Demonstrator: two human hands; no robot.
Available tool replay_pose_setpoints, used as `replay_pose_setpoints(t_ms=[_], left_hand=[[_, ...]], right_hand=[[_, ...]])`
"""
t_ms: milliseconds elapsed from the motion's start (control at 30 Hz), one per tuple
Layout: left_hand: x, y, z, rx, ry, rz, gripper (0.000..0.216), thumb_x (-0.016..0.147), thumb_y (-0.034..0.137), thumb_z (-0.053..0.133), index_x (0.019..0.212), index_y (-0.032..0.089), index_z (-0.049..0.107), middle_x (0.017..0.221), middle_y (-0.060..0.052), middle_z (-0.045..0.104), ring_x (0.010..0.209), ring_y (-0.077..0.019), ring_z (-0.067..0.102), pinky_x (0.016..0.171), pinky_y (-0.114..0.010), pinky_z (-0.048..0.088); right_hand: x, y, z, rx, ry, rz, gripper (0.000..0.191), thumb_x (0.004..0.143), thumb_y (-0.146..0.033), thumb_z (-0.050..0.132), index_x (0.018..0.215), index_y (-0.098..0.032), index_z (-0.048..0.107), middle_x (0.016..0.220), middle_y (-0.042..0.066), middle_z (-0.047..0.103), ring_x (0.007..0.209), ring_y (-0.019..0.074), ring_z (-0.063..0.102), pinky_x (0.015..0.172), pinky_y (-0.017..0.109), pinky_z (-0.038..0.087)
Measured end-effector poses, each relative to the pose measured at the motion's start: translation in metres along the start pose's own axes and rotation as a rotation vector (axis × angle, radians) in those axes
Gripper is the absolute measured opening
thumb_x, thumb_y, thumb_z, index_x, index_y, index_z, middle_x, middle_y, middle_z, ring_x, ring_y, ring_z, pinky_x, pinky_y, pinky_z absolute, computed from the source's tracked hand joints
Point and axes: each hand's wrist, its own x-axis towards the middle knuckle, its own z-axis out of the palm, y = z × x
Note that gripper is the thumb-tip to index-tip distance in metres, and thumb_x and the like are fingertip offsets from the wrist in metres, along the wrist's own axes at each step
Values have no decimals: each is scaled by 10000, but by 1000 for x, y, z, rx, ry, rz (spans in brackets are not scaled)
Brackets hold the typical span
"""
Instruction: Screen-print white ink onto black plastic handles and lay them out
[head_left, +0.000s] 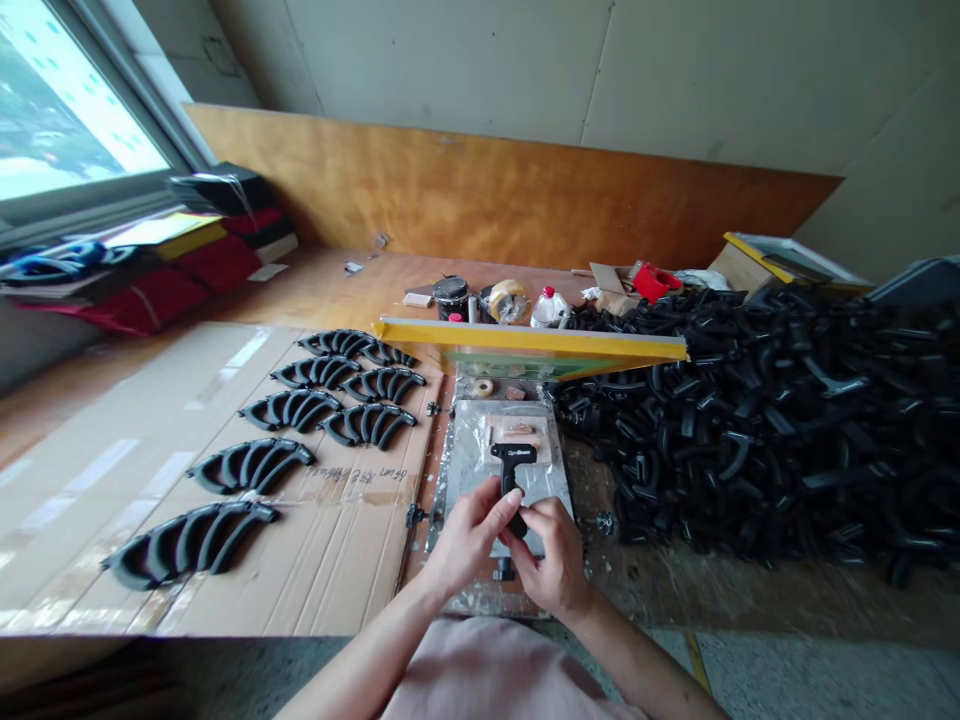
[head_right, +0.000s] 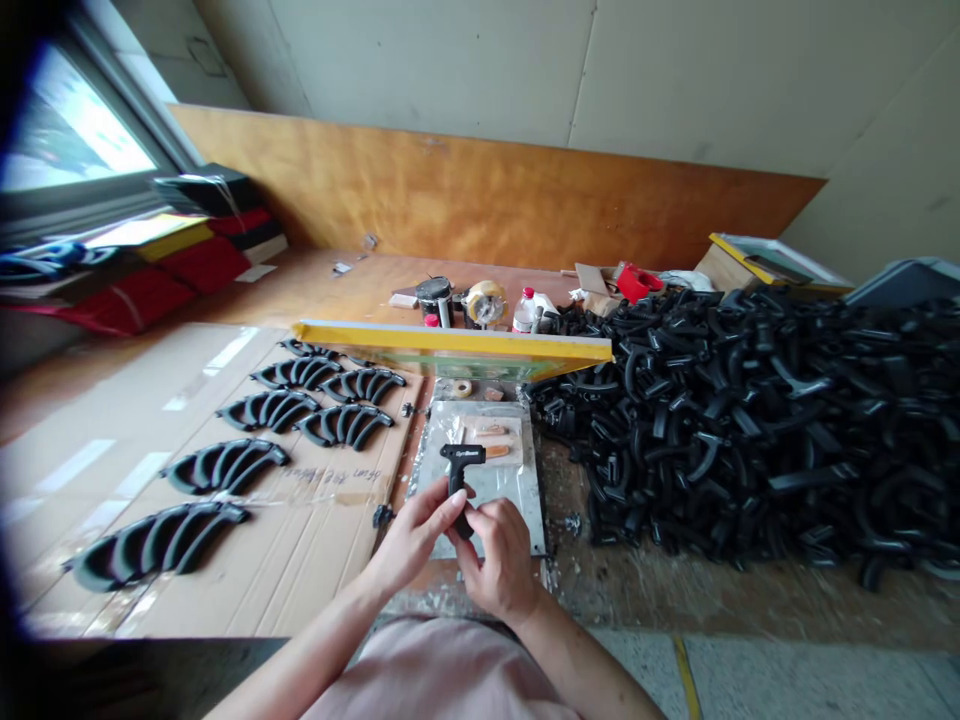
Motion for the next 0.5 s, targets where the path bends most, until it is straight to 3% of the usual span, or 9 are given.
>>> replay_pose_setpoints(t_ms=[300,500], left_hand=[[-1,-9,-6,-25,-3,-11,333,867,493,524,859,160,543,689,35,426,648,-108,403,585,-218,361],[-2,-8,-10,-42,9,-35,348,849,516,535,841,169,551,668,42,441,625,-108,411,579,-218,352]], right_hand=[[3,-4,-3,-42,-33,-37,384,840,-119,618,1189,-182,472,871,67,604,783,197,563,665,346,499],[4,-4,-1,-53,-87,-19,363,881,-188,586,1216,-241,455,873,55,610,780,208,582,656,365,504]])
